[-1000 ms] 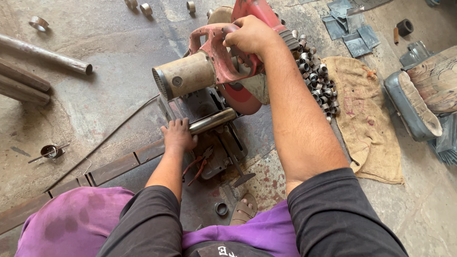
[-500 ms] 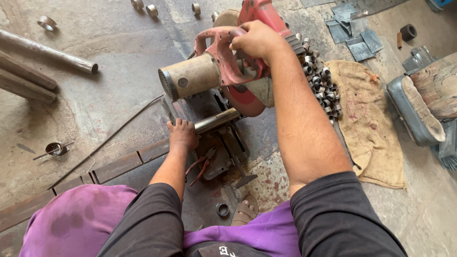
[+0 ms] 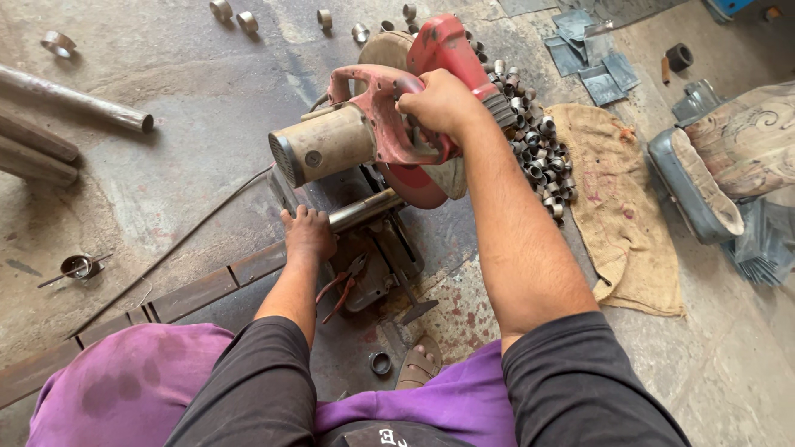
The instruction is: The person uses a red chop saw to cut a metal pipe clamped in a vise. Sparks fly as the blade cuts through the pipe. The person adjusts the pipe with pliers and continues cutting.
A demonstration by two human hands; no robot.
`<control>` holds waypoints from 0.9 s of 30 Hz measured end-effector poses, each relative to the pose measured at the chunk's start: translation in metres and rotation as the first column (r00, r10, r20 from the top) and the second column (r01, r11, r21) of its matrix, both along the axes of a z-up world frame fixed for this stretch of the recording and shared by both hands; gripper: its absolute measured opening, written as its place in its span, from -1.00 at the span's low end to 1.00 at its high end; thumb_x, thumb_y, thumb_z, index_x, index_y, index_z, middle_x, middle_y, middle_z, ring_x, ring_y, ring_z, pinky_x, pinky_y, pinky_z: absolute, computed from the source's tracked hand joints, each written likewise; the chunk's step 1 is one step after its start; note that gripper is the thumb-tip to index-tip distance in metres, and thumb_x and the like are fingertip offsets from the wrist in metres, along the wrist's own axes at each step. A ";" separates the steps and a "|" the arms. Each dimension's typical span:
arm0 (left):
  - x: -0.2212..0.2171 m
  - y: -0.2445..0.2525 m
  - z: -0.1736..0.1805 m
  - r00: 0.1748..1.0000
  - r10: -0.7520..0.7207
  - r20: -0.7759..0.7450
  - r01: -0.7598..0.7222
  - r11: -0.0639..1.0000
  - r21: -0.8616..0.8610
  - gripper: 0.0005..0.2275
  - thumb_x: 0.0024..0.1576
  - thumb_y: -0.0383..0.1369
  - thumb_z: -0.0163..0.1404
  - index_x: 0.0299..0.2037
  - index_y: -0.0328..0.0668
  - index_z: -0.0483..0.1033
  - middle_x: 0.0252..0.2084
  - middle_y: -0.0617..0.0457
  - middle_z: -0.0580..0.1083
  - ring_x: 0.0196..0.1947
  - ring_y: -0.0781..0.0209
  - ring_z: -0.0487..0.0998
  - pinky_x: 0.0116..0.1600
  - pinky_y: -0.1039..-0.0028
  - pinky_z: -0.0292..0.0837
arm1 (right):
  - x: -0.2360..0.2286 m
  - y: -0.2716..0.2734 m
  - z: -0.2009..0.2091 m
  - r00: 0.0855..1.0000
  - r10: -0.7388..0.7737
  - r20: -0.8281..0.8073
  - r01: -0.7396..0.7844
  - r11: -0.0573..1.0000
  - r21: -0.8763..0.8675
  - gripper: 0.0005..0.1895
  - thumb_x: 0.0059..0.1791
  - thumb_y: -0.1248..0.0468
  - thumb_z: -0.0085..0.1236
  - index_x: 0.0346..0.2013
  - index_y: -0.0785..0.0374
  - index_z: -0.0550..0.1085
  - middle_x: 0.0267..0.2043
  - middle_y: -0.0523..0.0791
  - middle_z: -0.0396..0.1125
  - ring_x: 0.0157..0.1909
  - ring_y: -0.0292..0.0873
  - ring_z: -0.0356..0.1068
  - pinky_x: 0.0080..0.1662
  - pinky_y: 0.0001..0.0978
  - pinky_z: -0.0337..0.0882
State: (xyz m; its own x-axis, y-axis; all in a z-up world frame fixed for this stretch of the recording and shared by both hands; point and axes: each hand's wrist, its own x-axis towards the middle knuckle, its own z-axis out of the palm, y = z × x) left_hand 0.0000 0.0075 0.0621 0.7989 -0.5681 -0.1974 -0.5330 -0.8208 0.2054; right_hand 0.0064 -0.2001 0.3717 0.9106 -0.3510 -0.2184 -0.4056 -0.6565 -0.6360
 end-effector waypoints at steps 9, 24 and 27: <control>-0.001 0.001 0.008 1.000 0.014 -0.016 -0.014 1.000 -0.002 -0.57 0.10 -0.06 0.12 0.10 -0.08 0.51 0.12 0.05 0.47 0.29 0.08 0.30 0.44 -0.21 -0.11 | -0.021 -0.001 -0.015 1.000 0.010 0.029 -0.011 0.999 0.045 -0.82 -0.10 0.26 0.13 -0.34 0.36 0.52 -0.57 -0.11 0.39 -0.60 -0.23 0.38 -0.50 -0.29 0.39; -0.003 -0.005 0.006 0.998 0.054 -0.009 -0.054 0.998 0.024 -0.60 0.10 -0.15 0.12 0.12 -0.06 0.50 0.15 0.06 0.44 0.34 0.09 0.25 0.45 -0.23 -0.16 | -0.032 -0.002 -0.028 0.996 -0.025 0.087 0.021 0.998 0.051 -0.77 -0.11 0.26 0.19 -0.24 0.35 0.48 -0.54 -0.11 0.40 -0.59 -0.23 0.40 -0.50 -0.31 0.40; -0.005 -0.006 0.002 0.997 0.072 -0.009 -0.071 0.997 0.012 -0.55 0.07 -0.12 0.14 0.14 -0.08 0.49 0.17 0.07 0.44 0.35 0.09 0.24 0.44 -0.24 -0.13 | -0.034 -0.002 -0.029 0.994 -0.031 0.100 0.024 0.997 0.068 -0.76 -0.12 0.25 0.20 -0.25 0.35 0.48 -0.53 -0.10 0.41 -0.58 -0.23 0.40 -0.50 -0.31 0.41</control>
State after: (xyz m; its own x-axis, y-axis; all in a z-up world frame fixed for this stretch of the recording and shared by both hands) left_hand -0.0051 0.0020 0.0642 0.8356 -0.5073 -0.2108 -0.4711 -0.8591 0.2003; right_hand -0.0274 -0.2024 0.3422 0.9193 -0.3641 -0.1493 -0.3542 -0.6005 -0.7169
